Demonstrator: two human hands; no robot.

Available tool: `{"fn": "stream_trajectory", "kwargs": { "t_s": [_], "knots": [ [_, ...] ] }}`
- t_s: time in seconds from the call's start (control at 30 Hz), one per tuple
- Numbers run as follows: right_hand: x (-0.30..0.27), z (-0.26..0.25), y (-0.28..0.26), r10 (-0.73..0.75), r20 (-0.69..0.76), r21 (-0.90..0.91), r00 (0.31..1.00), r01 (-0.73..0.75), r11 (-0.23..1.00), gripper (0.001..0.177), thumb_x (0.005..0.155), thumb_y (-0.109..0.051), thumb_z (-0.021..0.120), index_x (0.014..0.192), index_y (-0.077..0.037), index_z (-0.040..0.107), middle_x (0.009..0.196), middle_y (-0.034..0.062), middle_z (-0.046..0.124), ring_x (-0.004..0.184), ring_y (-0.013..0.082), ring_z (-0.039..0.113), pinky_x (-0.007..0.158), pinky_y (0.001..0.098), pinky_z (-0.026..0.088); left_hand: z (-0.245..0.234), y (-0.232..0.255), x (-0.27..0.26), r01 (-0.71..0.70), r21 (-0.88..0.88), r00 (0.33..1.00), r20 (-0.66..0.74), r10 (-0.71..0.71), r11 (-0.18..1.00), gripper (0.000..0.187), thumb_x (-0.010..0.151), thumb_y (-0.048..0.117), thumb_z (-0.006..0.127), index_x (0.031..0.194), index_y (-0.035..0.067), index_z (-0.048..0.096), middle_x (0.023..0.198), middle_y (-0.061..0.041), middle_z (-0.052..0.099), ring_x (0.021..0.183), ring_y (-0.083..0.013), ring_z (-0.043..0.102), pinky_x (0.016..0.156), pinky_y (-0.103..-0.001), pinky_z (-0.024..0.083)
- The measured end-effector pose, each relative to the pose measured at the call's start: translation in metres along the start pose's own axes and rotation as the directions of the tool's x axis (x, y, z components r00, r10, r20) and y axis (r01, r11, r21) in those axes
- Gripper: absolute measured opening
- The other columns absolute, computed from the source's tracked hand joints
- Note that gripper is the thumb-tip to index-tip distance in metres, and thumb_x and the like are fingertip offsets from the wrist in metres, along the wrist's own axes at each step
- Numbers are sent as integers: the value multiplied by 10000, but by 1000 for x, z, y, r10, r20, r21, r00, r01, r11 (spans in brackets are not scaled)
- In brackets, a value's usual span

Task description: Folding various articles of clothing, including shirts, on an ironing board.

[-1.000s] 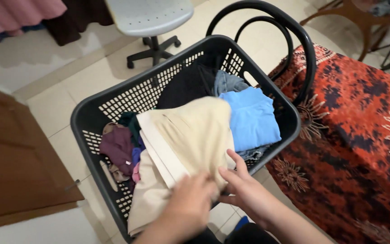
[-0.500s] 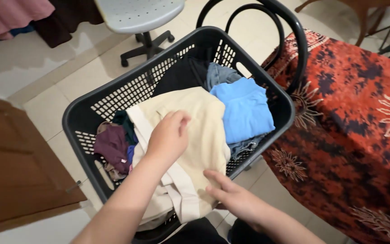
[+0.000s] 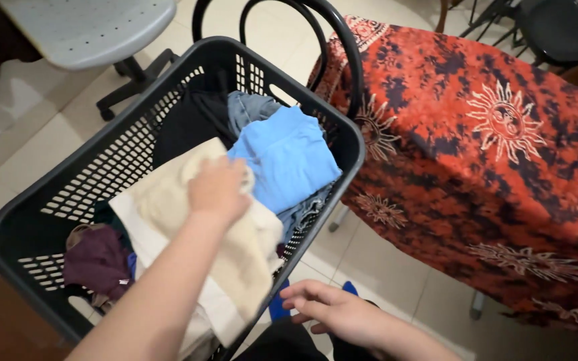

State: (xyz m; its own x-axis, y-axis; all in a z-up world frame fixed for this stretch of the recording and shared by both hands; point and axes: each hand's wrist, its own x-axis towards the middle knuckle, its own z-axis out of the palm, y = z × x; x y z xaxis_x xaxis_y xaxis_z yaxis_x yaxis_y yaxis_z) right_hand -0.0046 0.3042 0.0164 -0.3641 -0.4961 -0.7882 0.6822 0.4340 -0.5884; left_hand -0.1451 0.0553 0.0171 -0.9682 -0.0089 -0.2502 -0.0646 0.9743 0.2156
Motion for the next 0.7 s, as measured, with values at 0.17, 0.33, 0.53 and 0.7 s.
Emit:
{"fn": "stream_trajectory", "kwargs": {
  "t_s": [0.17,0.33,0.53,0.7],
  "knots": [
    [-10,-6,8,12,-46,75,999,-8,997,407,988,-406,514,1361,-266,601,1352,-62,667,1187,95,655,963,318,529,21,-93,-8,195,-212,958,-170,-232,958,541,728,250,816,1253,206,695,1335,-110,626,1218,-385,585,1020,-479,491],
    [-9,-3,18,-11,-35,82,999,14,997,401,993,-406,509,1350,-249,606,1320,-45,659,1166,108,640,974,329,516,68,-206,-24,498,-342,815,-129,-565,797,860,677,383,881,1407,42,581,1361,-278,603,1244,-442,591,1037,-480,474],
    [-9,6,11,-9,7,46,1000,9,999,414,988,-430,502,1353,-258,596,1313,-59,663,1172,93,630,984,326,510,130,-209,54,353,-34,716,-634,-293,935,417,942,169,633,1332,30,584,1522,-306,501,1354,-437,485,1143,-439,384],
    [-8,10,10,-22,8,13,1000,22,1000,410,986,-431,507,1351,-267,599,1303,-76,663,1154,85,638,972,321,507,50,7,20,-158,-453,957,-290,23,878,716,857,160,659,1474,38,317,1487,-255,400,1377,-426,417,1136,-475,349]
  ]
}}
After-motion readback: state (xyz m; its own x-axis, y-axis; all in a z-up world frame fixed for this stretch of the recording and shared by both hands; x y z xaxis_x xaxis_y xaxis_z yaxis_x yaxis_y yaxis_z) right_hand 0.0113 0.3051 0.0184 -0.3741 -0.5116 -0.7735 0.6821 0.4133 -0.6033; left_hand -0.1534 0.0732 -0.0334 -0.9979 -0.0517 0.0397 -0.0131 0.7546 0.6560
